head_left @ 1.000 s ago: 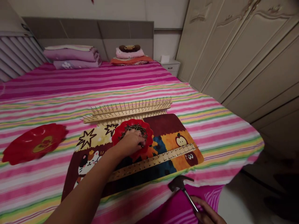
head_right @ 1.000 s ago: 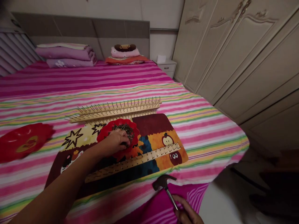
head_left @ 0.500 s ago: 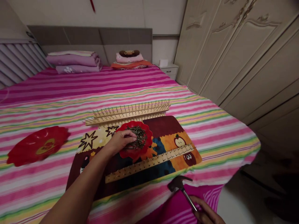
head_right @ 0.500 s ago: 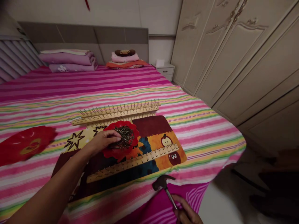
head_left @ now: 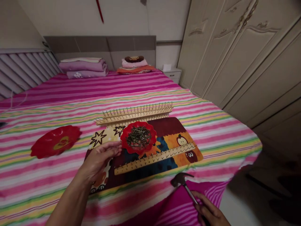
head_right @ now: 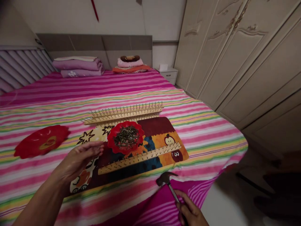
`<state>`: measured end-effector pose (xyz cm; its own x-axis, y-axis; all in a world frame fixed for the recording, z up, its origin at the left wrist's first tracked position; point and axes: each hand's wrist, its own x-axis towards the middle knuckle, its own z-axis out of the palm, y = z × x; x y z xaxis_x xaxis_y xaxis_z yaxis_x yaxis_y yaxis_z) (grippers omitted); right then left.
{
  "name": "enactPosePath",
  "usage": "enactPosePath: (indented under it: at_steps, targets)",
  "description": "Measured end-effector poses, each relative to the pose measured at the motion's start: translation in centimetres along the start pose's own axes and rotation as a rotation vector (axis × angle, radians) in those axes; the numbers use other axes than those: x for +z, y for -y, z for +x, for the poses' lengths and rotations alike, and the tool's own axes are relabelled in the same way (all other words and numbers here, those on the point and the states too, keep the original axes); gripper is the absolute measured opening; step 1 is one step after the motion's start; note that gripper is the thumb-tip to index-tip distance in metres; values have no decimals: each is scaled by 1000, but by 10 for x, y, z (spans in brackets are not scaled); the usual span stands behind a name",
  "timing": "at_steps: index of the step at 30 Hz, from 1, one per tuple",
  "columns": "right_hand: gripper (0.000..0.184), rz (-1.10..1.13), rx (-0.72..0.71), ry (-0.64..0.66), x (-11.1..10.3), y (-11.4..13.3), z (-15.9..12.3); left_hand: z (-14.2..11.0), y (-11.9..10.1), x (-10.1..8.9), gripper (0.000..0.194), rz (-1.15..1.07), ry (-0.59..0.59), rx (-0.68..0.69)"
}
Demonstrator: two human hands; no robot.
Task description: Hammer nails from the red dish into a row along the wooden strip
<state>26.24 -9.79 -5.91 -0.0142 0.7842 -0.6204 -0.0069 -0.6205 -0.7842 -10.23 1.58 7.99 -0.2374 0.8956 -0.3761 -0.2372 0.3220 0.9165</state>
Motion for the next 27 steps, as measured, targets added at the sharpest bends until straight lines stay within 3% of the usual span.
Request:
enactPosePath:
  at_steps: [4, 8, 18, 23, 27]
  targets:
    - [73, -20, -5, -18, 2, 0, -3, -26, 25, -27, 57, -54, -191, -19]
    - [73, -31, -5, -13, 6, 3, -8, -40, 57, -38, 54, -16, -245, -4]
    - [67, -76, -27, -61, 12, -4, -13, -52, 86, -22, 52, -115, -322, -8]
    - [66, -75, -18, -66, 14, -2, -14, -48, 99, -15, 41, 22, -327, 61]
    - [68, -66, -3, -74, 13, -2, -13, -46, 106, -14, 35, 196, -417, 94]
